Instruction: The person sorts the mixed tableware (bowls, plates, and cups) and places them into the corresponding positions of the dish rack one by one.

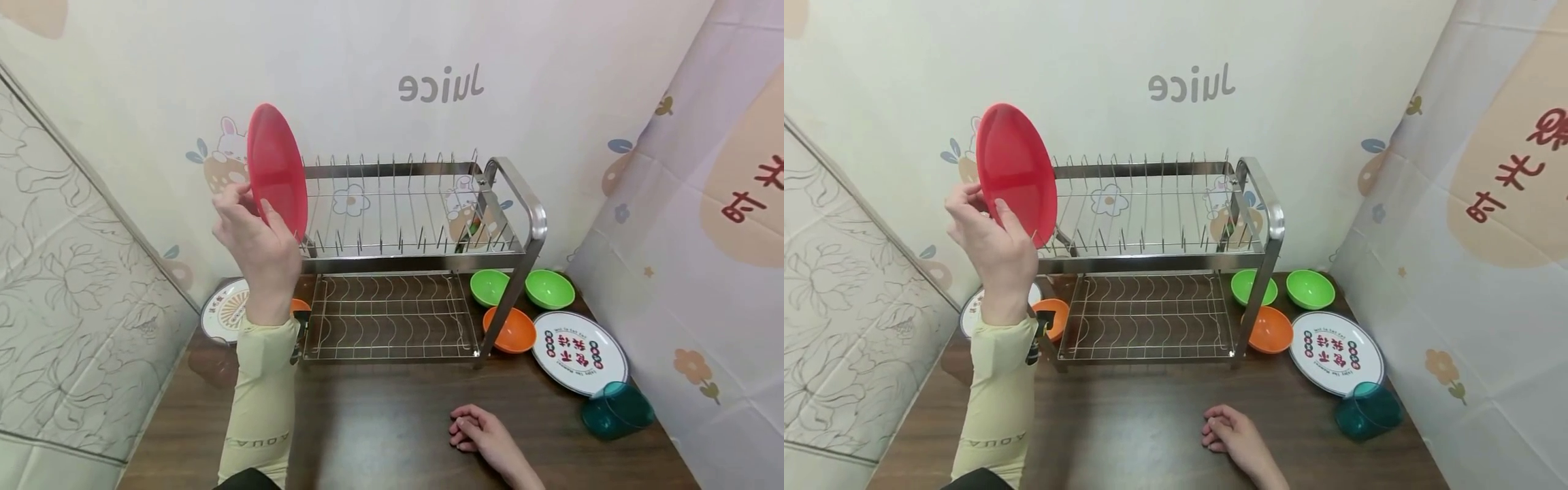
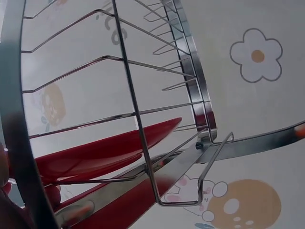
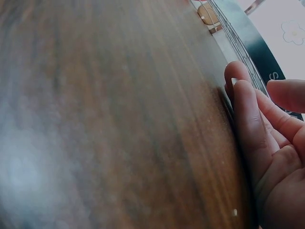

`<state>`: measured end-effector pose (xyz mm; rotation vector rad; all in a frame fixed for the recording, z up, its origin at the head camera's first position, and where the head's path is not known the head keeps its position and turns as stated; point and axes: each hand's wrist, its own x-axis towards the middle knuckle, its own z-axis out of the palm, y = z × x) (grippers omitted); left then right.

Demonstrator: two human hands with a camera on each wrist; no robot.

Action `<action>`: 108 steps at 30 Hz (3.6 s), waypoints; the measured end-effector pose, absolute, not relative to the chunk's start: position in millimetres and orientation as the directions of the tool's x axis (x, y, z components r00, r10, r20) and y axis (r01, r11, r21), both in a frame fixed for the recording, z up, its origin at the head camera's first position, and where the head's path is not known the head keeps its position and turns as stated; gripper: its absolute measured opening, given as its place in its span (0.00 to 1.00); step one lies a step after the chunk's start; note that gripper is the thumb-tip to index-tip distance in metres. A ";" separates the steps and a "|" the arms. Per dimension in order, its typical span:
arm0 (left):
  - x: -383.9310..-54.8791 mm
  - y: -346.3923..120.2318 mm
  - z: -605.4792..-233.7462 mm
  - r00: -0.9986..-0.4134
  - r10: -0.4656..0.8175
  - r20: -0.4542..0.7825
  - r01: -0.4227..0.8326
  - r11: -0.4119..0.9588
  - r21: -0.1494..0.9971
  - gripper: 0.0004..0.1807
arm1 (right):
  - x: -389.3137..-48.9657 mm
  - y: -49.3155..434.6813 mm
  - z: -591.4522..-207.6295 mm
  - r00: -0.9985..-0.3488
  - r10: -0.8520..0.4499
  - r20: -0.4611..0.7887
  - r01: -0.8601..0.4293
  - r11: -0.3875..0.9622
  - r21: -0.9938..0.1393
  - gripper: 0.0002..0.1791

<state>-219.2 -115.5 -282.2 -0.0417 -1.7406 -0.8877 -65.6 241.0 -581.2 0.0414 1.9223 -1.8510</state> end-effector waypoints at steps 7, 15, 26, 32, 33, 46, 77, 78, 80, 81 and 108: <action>-221.2 -115.0 -283.5 -0.376 -0.374 0.848 0.412 0.752 0.515 0.13 | -66.7 240.9 -581.9 -0.892 -0.288 -0.347 0.335 0.093 -0.938 0.19; -221.4 -116.7 -284.0 -0.405 -0.373 0.835 0.380 0.761 0.525 0.14 | -67.7 240.7 -583.5 -0.889 -0.286 -0.359 0.347 0.091 -0.933 0.18; -218.8 -122.8 -283.5 -0.494 -0.407 0.768 0.277 0.764 0.583 0.18 | -66.6 238.5 -580.4 -0.897 -0.278 -0.342 0.328 0.097 -0.940 0.19; -218.1 -126.0 -285.0 -0.471 -0.382 0.795 0.306 0.775 0.553 0.15 | -66.8 238.8 -582.9 -0.893 -0.280 -0.354 0.339 0.101 -0.935 0.19; -218.5 -126.7 -285.5 -0.466 -0.380 0.799 0.317 0.771 0.552 0.14 | -66.7 238.9 -583.3 -0.892 -0.280 -0.356 0.341 0.102 -0.935 0.18; -220.8 -129.5 -292.4 -0.414 -0.396 0.820 0.435 0.705 0.560 0.14 | -67.0 239.8 -582.8 -0.893 -0.278 -0.354 0.338 0.107 -0.935 0.19; -173.8 -124.4 -285.1 -0.415 -0.485 0.769 0.617 0.471 0.630 0.20 | -67.3 240.2 -582.5 -0.891 -0.278 -0.359 0.353 0.072 -0.933 0.19; -172.1 -125.8 -286.0 -0.421 -0.494 0.761 0.615 0.462 0.640 0.20 | -67.1 240.0 -582.2 -0.891 -0.277 -0.359 0.353 0.073 -0.933 0.19; -168.4 -128.8 -288.2 -0.421 -0.508 0.751 0.614 0.450 0.649 0.18 | -66.9 239.7 -582.0 -0.894 -0.274 -0.354 0.348 0.072 -0.935 0.19; -166.0 -130.2 -289.2 -0.419 -0.515 0.748 0.616 0.444 0.651 0.17 | -66.8 239.5 -581.9 -0.896 -0.272 -0.352 0.346 0.071 -0.935 0.19; -133.8 -181.6 -422.6 -0.719 -0.528 0.451 0.313 0.334 0.889 0.13 | -67.1 239.3 -583.7 -0.895 -0.271 -0.354 0.350 0.064 -0.935 0.19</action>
